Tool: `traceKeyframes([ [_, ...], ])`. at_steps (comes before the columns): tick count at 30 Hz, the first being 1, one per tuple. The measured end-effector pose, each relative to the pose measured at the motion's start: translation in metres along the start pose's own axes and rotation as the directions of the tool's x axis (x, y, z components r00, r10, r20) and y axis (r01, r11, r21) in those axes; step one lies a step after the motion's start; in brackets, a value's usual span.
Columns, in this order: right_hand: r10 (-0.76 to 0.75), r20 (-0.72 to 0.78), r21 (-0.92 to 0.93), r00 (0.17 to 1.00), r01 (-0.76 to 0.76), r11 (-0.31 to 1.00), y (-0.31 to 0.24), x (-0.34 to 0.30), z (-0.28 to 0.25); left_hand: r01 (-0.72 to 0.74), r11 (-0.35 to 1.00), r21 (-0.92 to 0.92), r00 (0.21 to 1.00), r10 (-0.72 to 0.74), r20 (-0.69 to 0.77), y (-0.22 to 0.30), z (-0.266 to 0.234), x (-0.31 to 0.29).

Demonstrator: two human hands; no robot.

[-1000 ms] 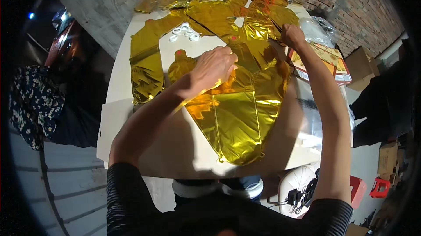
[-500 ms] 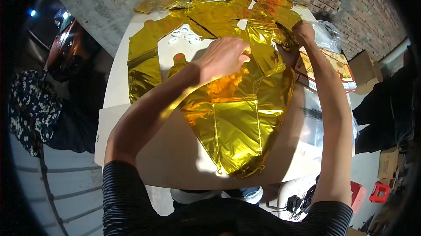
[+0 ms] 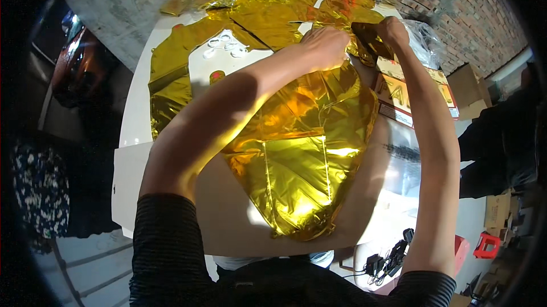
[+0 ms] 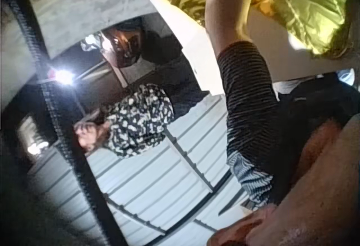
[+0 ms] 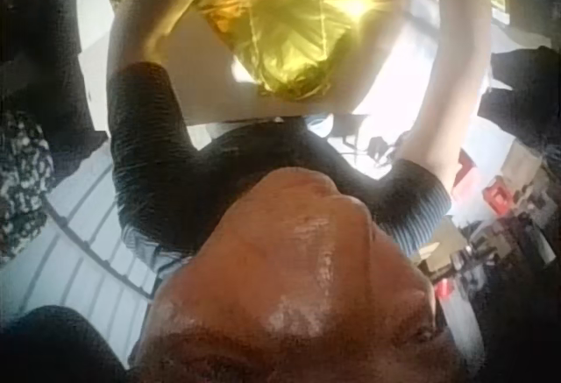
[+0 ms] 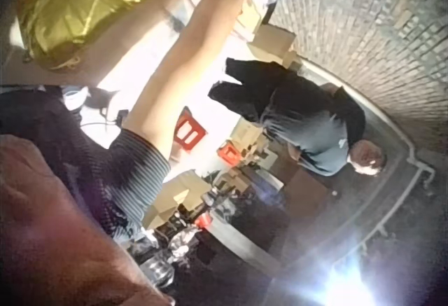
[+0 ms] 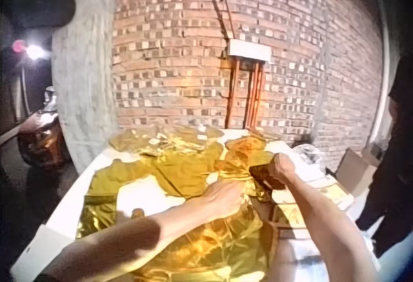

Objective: Unfolding and flattening star-shaped gold foil balloons on a workstation table.

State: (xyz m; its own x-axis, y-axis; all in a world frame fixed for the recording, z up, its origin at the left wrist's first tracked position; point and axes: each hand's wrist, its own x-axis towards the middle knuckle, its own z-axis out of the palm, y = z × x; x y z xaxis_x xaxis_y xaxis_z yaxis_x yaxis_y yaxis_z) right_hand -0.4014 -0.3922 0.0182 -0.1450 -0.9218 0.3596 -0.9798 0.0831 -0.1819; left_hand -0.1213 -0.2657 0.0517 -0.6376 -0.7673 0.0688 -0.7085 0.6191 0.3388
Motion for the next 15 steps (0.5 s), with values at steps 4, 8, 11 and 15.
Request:
traceKeyframes([
  [4, -0.083, -0.114, -0.065, 0.990, 0.076, 0.995, -0.003, 0.011, -0.018, -0.034, 0.995, -0.094, 0.999, 0.031, -0.040, -0.003, 0.015, 0.037],
  [8, -0.125, -0.311, -0.113, 0.942, 0.094, 0.989, -0.012, 0.024, -0.052, -0.080, 0.996, -0.033, 0.991, 0.076, -0.112, -0.003, 0.032, 0.068],
  [11, -0.187, -0.430, -0.137, 0.883, 0.140, 0.981, -0.019, 0.038, -0.093, -0.085, 0.995, -0.051, 0.994, 0.081, -0.072, -0.004, 0.039, 0.082],
  [15, -0.107, -0.532, -0.052, 0.840, 0.094, 0.994, -0.037, 0.047, -0.162, -0.061, 0.995, -0.074, 0.995, 0.054, -0.085, -0.003, 0.039, 0.083],
])
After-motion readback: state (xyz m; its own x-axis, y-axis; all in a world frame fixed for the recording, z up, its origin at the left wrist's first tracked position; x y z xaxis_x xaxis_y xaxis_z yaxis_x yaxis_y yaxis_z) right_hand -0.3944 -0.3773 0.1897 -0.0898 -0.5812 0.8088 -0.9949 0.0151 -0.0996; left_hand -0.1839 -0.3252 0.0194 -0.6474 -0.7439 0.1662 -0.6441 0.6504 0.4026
